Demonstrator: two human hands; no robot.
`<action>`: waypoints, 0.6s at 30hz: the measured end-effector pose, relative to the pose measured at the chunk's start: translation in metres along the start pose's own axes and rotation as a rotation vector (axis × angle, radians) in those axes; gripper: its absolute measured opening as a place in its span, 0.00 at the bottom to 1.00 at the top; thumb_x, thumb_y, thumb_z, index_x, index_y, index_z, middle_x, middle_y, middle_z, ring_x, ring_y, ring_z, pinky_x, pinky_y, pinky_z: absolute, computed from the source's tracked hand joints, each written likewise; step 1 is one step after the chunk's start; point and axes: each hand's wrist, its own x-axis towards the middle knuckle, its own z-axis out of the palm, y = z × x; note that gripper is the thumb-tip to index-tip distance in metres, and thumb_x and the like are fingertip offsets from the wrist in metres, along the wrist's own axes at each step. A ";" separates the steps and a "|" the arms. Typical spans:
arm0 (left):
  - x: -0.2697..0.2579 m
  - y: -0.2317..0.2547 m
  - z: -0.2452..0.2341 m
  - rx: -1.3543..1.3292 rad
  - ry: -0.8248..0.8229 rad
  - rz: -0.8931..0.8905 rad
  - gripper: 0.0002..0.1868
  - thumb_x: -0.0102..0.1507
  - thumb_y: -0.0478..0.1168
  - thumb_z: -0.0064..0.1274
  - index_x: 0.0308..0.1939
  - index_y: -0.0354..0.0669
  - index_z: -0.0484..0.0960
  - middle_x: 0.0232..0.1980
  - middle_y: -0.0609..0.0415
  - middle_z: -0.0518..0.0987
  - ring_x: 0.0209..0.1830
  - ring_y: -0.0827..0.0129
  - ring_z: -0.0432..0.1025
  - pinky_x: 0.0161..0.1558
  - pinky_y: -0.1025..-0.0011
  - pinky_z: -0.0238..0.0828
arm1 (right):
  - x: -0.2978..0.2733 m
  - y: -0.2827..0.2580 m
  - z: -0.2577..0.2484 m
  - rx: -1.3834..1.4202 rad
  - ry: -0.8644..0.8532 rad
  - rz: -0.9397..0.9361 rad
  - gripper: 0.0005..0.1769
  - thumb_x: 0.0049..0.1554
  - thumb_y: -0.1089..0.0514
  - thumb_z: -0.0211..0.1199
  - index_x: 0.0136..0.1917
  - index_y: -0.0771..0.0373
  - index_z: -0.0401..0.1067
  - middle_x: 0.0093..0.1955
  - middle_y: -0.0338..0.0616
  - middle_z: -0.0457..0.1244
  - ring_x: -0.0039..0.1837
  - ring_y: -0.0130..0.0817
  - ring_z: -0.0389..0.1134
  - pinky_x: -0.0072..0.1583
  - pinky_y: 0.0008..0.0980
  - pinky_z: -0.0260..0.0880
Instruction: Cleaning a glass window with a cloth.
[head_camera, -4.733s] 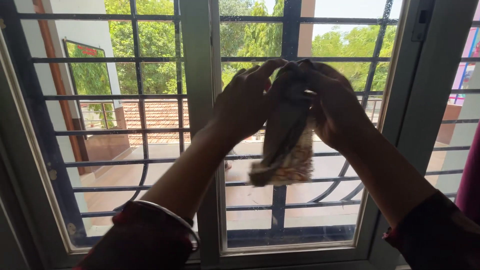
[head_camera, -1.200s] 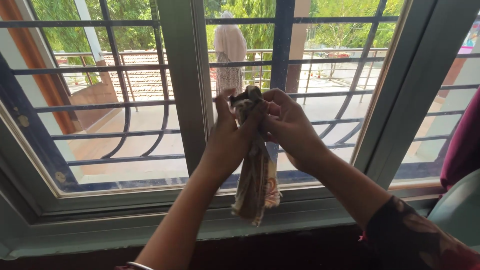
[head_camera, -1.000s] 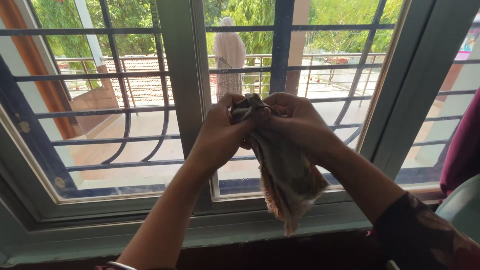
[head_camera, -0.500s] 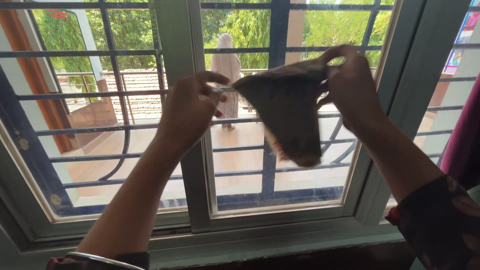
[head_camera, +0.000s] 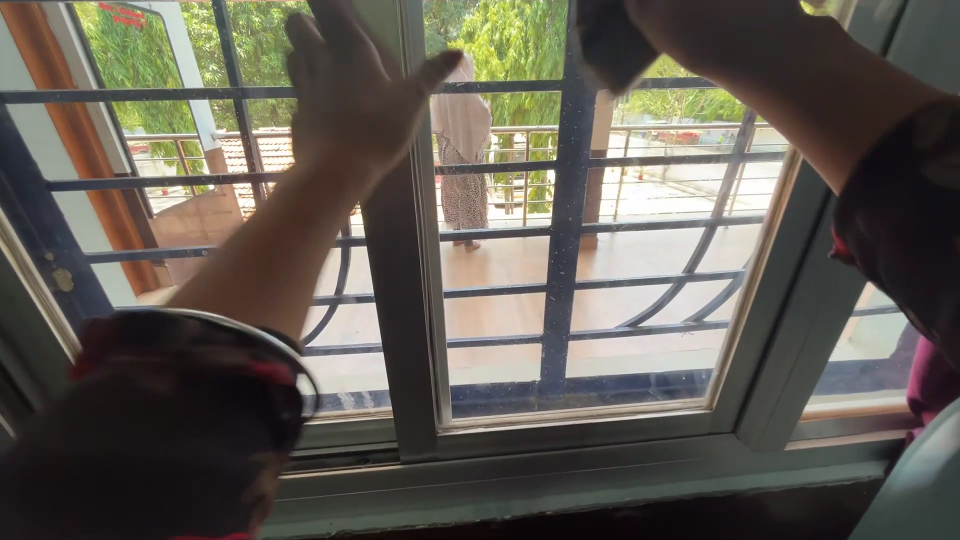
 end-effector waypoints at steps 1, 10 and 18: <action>-0.004 0.009 -0.001 -0.064 -0.076 -0.065 0.61 0.65 0.72 0.66 0.78 0.37 0.43 0.64 0.21 0.61 0.62 0.23 0.63 0.51 0.38 0.70 | 0.003 -0.001 0.003 0.010 -0.004 -0.014 0.07 0.71 0.58 0.59 0.55 0.65 0.72 0.43 0.48 0.68 0.45 0.39 0.74 0.46 0.40 0.71; -0.030 0.016 -0.017 0.063 -0.019 0.044 0.40 0.77 0.68 0.51 0.75 0.44 0.54 0.61 0.32 0.72 0.50 0.38 0.78 0.40 0.50 0.80 | -0.005 -0.022 0.052 0.125 -0.071 -0.131 0.08 0.71 0.56 0.61 0.54 0.62 0.75 0.43 0.48 0.69 0.44 0.41 0.73 0.46 0.42 0.71; -0.089 0.022 -0.009 0.056 0.202 0.060 0.29 0.80 0.59 0.45 0.72 0.43 0.60 0.60 0.36 0.73 0.53 0.48 0.80 0.46 0.63 0.83 | -0.023 -0.061 0.076 0.230 -0.133 -0.203 0.09 0.71 0.53 0.63 0.53 0.60 0.78 0.42 0.48 0.69 0.42 0.43 0.72 0.47 0.44 0.70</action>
